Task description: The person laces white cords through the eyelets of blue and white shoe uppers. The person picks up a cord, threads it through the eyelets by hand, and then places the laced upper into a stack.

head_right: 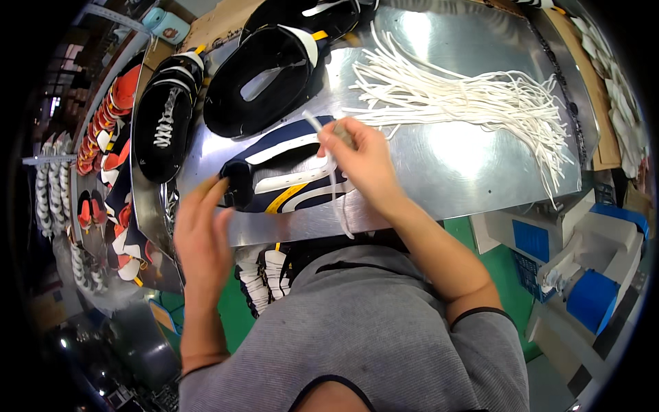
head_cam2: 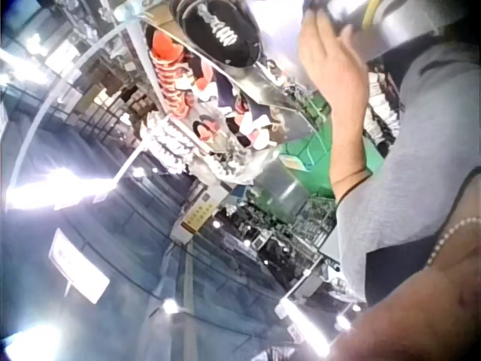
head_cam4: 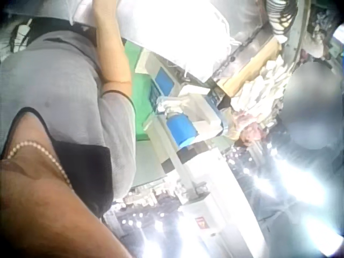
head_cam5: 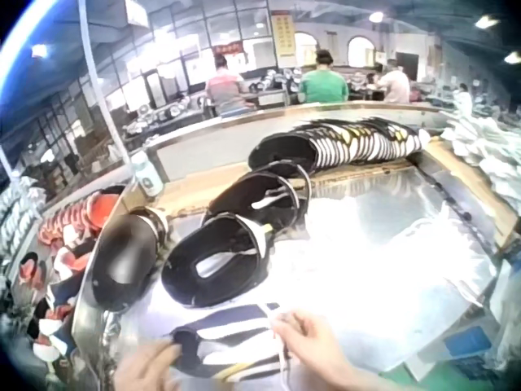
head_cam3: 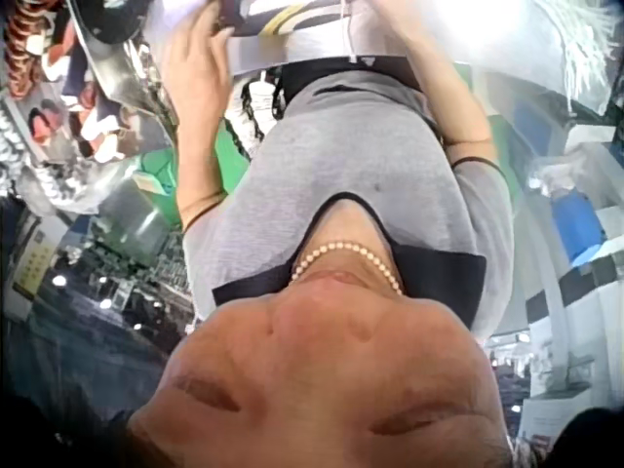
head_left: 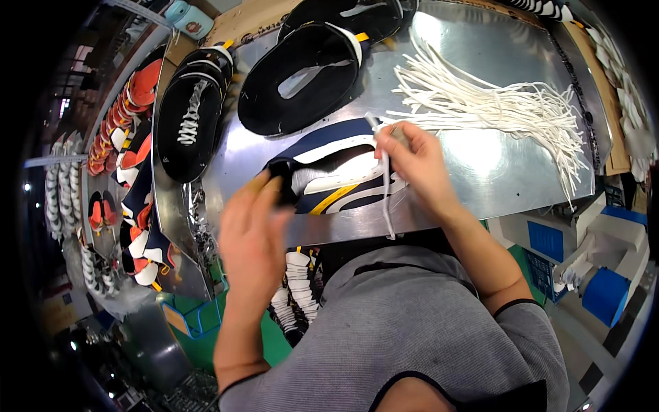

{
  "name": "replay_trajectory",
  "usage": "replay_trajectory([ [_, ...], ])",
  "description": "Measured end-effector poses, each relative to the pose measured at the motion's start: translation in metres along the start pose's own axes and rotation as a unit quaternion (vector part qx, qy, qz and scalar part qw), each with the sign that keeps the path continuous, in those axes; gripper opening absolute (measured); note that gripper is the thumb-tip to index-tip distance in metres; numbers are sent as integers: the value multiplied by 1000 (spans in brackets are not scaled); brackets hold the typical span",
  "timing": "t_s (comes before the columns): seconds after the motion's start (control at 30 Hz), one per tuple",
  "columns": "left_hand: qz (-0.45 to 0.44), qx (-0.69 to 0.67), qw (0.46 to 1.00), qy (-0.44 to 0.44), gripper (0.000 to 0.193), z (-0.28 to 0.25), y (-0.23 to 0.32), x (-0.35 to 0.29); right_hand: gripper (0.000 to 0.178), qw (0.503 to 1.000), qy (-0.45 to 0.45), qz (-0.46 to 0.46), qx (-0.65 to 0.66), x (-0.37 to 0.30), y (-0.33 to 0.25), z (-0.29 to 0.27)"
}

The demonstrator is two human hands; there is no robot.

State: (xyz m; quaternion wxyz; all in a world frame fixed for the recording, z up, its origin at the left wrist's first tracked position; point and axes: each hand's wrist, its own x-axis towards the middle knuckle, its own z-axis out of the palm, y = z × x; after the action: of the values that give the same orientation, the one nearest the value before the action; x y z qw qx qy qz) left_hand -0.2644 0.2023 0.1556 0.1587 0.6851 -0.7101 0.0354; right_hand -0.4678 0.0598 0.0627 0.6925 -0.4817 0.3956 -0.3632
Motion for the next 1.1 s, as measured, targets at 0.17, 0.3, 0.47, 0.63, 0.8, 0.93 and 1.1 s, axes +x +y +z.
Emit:
replay_trajectory([
  [0.17, -251, -309, 853, -338, 65, 69, -5, 55, 14, 998, -5, 49, -30, 17, 7, 2],
  [0.3, -374, -649, 570, -338, 76, 91, 14, 76, 16, 999, 8, 43, 18, 4, 4, -2],
  [0.47, -321, -754, 504, -273, 69, 93, 21, 54, 13, 998, -2, 28, 60, -24, -23, 3],
  [0.63, -288, -736, 584, -185, 50, 83, 37, 51, 12, 1000, -4, 10, 1, -36, -20, 4],
  [0.8, -276, -705, 643, -111, 34, 83, 44, 44, 13, 1000, -3, -11, -25, -35, -10, 10],
  [0.93, -295, -670, 681, -22, 22, 83, 47, 40, 14, 995, -3, 10, -95, -41, -16, 13],
  [1.1, -308, -651, 693, 10, 17, 86, 45, 33, 17, 985, -13, -95, -140, -50, -19, 11],
])
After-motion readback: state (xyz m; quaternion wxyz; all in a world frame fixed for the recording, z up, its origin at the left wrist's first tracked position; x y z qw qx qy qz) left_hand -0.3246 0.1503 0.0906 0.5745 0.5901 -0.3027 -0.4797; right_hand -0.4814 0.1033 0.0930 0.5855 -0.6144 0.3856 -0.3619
